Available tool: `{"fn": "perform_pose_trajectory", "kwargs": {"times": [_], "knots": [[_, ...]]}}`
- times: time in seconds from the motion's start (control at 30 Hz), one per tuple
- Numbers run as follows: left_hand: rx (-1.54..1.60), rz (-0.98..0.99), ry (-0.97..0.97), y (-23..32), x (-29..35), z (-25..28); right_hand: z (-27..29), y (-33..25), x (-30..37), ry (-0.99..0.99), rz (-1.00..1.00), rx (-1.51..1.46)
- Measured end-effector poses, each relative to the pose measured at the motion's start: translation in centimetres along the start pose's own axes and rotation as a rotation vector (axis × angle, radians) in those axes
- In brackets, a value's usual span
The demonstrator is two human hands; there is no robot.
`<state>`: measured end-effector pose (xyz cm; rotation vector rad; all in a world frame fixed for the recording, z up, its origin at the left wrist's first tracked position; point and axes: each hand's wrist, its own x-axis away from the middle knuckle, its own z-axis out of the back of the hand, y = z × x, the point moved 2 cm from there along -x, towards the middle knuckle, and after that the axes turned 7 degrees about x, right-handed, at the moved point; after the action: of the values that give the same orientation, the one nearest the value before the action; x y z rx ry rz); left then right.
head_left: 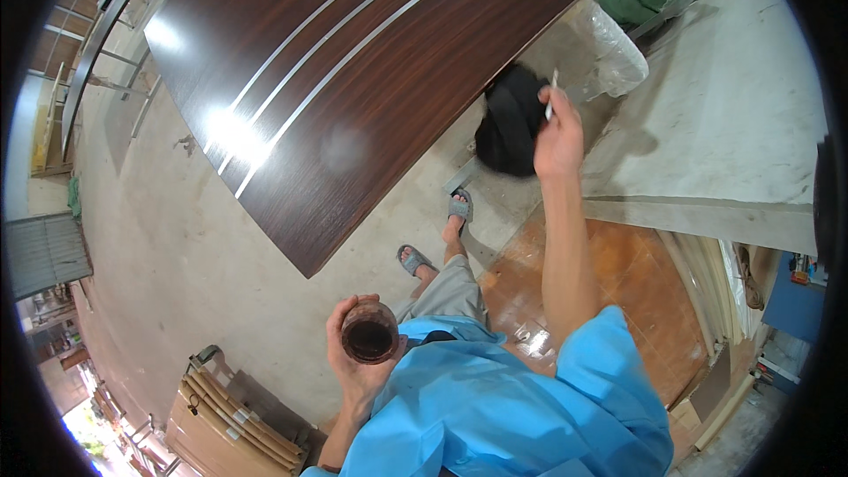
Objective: The person applies a dark finish to a large wooden tabletop using a small brush and a cloth. They repeatedly dip the brush into a container, apply the finish along the surface, and wipe with the cloth. Another person briefly appears and gestures near the table.
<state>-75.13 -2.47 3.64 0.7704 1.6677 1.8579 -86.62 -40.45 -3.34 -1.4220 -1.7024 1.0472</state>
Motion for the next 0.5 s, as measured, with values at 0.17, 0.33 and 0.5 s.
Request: {"fn": "perform_pose_trajectory", "kwargs": {"times": [0.17, 0.33, 0.5], "knots": [[0.05, 0.088, 0.105, 0.1, 0.4, 0.4, -4.0, 2.4, 0.6, -0.086, -0.163, -0.258], [0.026, 0.054, 0.155, -0.3, 0.4, 1.8, -6.9, 3.6, 8.5, -0.158, -0.265, -0.295], [0.097, 0.076, 0.268, -0.9, 2.0, 3.3, -9.4, 5.2, 16.2, -0.266, -0.34, -0.265]]}}
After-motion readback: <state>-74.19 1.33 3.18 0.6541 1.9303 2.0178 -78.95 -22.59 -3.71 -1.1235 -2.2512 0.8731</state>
